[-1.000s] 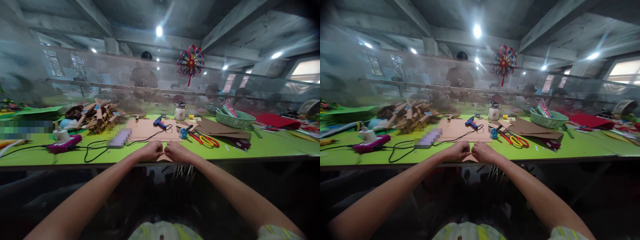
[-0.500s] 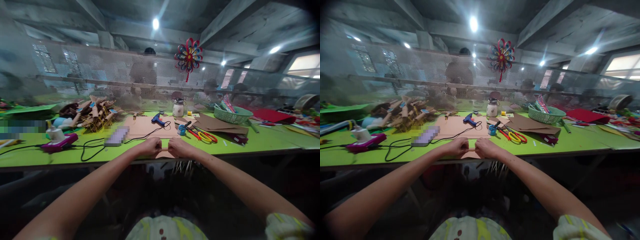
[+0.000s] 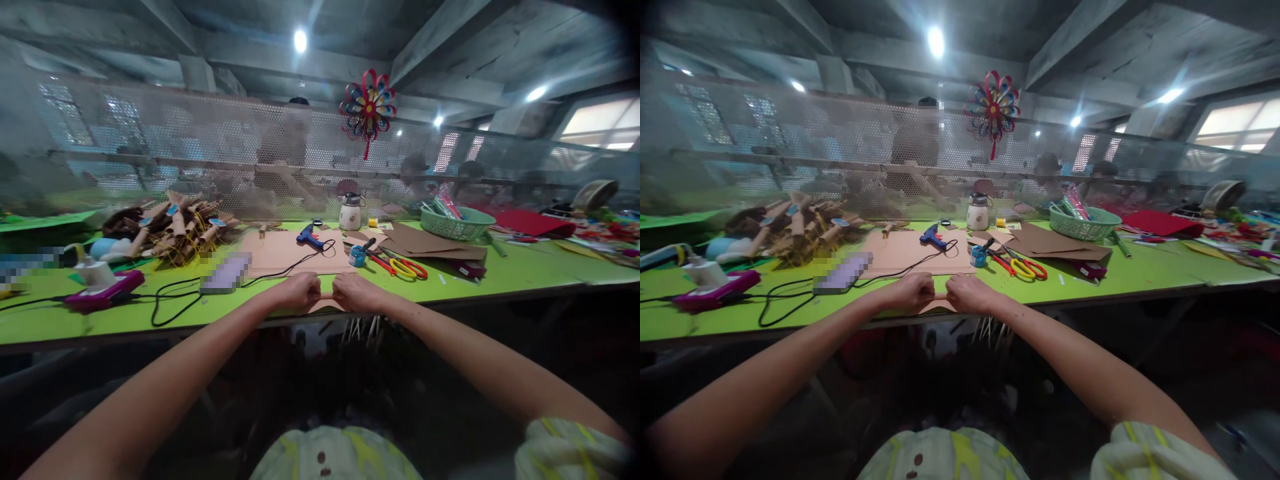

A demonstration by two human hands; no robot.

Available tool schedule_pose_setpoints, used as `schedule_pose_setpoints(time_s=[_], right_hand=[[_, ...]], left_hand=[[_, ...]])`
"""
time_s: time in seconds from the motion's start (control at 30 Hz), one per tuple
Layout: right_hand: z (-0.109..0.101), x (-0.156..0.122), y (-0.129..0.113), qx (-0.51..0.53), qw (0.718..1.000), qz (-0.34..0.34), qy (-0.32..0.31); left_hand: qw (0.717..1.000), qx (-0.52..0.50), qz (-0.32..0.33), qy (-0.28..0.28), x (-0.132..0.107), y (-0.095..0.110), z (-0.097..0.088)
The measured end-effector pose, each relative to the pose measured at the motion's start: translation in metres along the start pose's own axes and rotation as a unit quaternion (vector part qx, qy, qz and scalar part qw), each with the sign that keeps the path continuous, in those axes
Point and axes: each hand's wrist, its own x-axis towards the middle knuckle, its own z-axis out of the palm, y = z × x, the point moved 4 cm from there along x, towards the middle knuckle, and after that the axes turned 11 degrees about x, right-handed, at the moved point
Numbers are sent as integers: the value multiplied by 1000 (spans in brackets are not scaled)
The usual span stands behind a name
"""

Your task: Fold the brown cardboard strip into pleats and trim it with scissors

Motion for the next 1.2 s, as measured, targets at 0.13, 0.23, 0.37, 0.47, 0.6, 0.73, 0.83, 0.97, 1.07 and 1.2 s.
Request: schedule_pose_setpoints(time_s=[0.13, 0.23, 0.37, 0.47, 0.6, 0.73, 0.83, 0.97, 1.07, 1.2], right_hand=[[-2, -3, 2, 4, 1000, -5, -18], [-4, -6, 2, 26, 999, -21, -15], [-6, -10, 2, 51, 997, -53, -21], [-8, -11, 2, 53, 995, -75, -40], [-13, -10, -1, 33, 990, -112, -74], [-17, -9, -5, -6, 984, -144, -107], [-19, -11, -6, 4, 982, -154, -109], [-21, -16, -6, 28, 981, -161, -104], [-22, -18, -7, 35, 980, -165, -106], [-21, -17, -3, 32, 981, -160, -108]], left_hand=[[998, 23, 46, -20, 0, -3, -2], [996, 14, 73, -40, -1, -7, -5], [994, -4, 92, -66, -5, -8, -10], [993, 12, 90, -80, -9, -5, -14], [993, 22, 90, -78, -12, -3, -14], [994, 18, 96, -58, -12, -6, -12], [994, 20, 98, -48, -13, -11, -8], [992, 14, 113, -55, -11, -19, -2], [991, 1, 116, -62, -10, -25, 1], [992, -2, 112, -53, -10, -25, 0]])
